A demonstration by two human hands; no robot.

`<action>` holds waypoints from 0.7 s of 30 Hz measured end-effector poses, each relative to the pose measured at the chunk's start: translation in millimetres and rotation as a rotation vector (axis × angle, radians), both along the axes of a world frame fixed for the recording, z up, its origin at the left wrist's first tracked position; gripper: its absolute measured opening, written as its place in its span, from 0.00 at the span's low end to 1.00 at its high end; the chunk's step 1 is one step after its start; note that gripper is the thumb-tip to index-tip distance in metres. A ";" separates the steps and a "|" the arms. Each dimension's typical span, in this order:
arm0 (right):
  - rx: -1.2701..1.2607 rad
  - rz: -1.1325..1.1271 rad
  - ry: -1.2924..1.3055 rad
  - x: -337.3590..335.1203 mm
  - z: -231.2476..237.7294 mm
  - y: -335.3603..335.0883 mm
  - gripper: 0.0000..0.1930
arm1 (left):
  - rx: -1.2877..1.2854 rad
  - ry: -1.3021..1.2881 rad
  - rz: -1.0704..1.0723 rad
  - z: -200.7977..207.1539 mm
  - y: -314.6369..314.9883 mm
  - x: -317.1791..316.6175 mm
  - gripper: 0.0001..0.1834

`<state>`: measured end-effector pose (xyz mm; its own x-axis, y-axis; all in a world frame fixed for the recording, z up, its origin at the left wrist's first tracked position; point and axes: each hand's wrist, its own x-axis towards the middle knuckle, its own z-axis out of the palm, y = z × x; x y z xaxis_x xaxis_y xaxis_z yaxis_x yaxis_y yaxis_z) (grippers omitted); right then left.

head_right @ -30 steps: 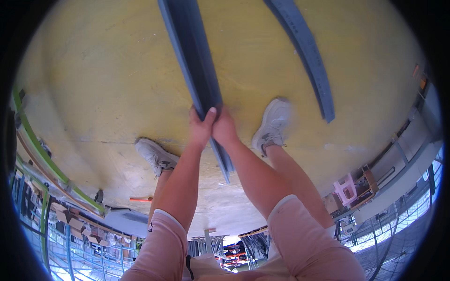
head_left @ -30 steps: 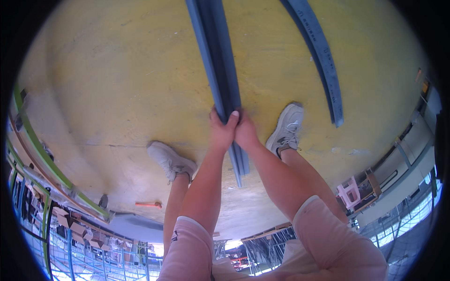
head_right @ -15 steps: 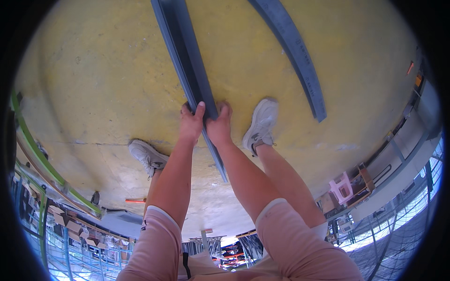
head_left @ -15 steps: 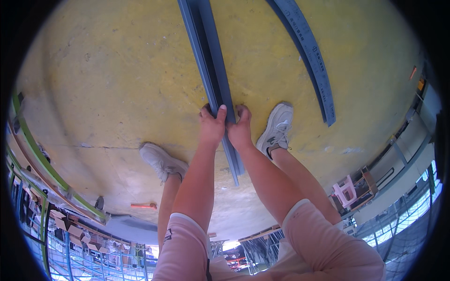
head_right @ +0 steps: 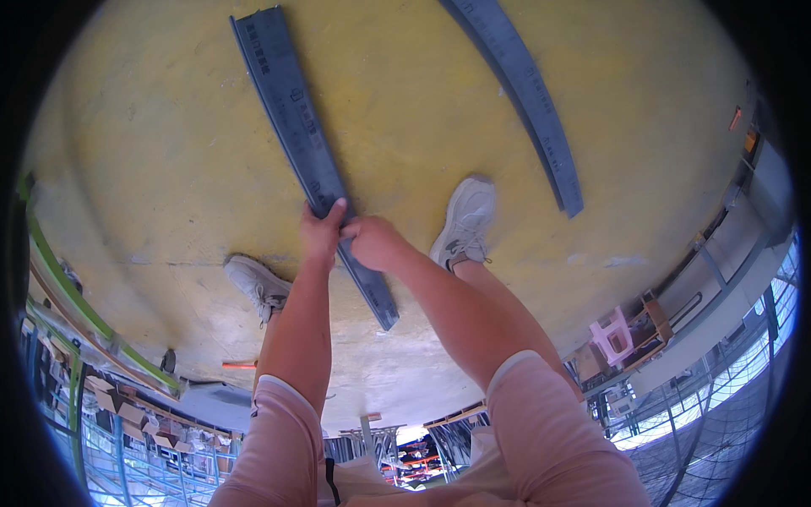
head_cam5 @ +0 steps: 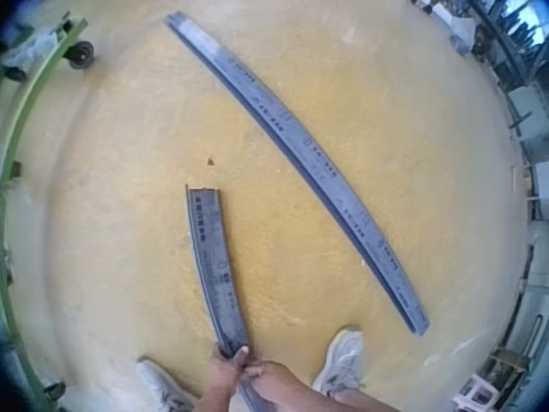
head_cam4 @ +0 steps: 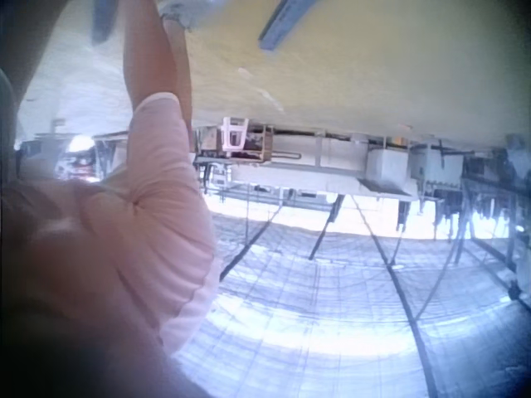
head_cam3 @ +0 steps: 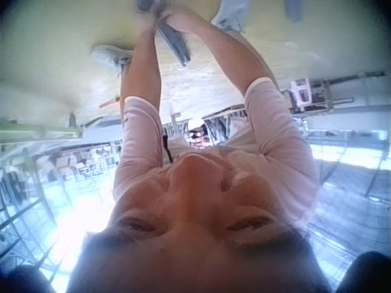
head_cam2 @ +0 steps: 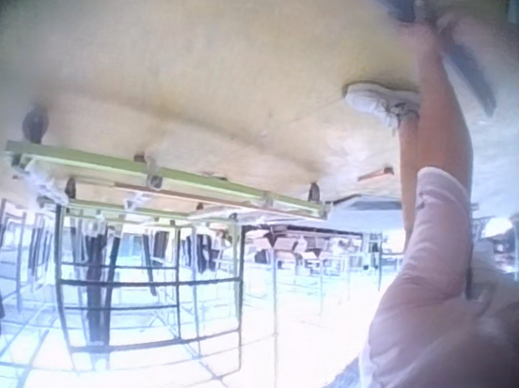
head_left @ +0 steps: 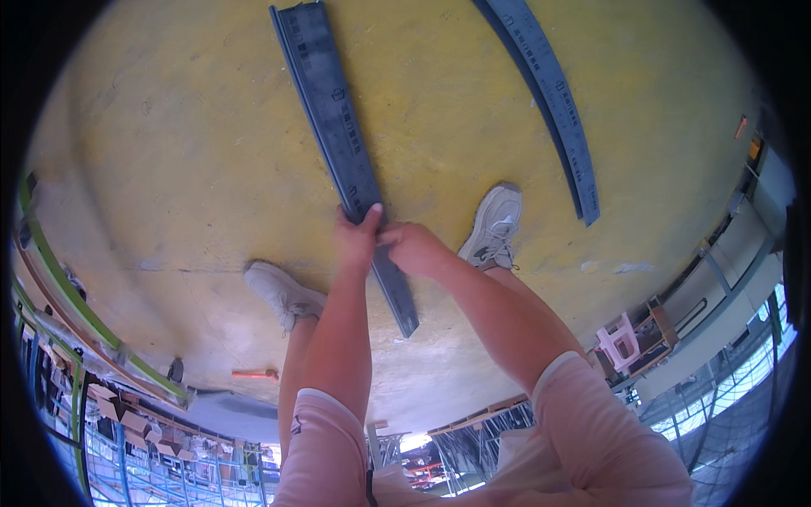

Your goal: The person applies a sealant to a black window frame component, uses an orange hammer to tap pieces into place, and then wraps plastic film around a bundle of metal frame pieces.

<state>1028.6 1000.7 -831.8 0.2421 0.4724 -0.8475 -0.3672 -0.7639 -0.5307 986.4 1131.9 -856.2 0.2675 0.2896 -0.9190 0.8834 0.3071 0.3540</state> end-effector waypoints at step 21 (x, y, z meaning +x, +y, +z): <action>-0.455 -0.071 -0.698 194.4 102.6 -125.1 0.46 | 0.070 -0.196 0.083 156.0 68.3 -3.0 0.21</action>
